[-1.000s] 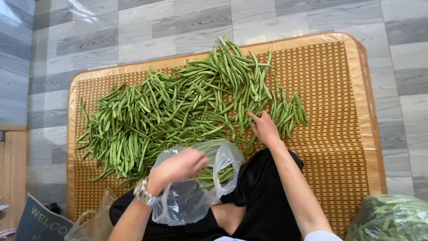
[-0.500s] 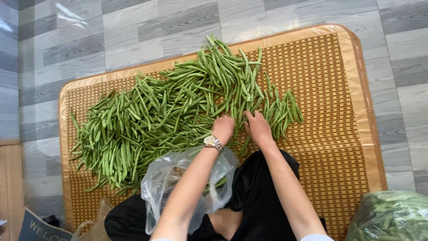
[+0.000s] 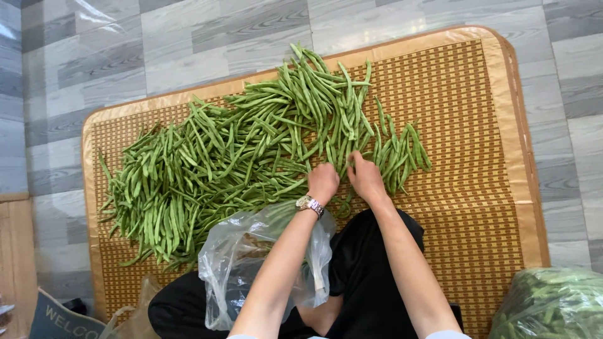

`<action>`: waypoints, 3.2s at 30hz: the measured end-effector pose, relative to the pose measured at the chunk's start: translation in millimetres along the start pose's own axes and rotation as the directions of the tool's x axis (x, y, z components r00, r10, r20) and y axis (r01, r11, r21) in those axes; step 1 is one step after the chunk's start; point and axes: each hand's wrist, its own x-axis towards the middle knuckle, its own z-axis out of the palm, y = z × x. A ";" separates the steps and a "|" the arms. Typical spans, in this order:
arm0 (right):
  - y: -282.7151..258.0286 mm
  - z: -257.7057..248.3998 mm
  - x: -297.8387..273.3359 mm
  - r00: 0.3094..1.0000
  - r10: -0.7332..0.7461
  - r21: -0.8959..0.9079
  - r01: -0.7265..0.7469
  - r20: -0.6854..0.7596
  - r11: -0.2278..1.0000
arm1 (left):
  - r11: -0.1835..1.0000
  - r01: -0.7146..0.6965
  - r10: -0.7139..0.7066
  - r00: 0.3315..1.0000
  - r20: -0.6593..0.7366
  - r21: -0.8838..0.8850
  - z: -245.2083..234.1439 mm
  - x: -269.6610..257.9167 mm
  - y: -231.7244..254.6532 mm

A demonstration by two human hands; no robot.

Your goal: Bagging green beans from a pile on a mat into a plastic bag.

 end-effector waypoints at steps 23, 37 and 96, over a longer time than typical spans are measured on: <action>64.8 31.7 29.4 0.997 -0.071 -0.083 0.070 -0.014 0.994 | 0.774 0.117 -0.016 0.986 0.166 -0.622 -117.2 -83.8 17.0; -10.6 16.9 -112.1 0.976 -0.112 0.628 0.205 -0.185 0.750 | 0.436 0.004 -0.061 0.998 -0.025 -0.900 -214.1 -287.5 9.7; -116.3 15.3 -277.9 0.872 -0.483 0.725 0.382 -0.078 0.573 | 0.929 -0.369 0.369 0.929 0.027 0.022 -62.5 -211.4 -126.0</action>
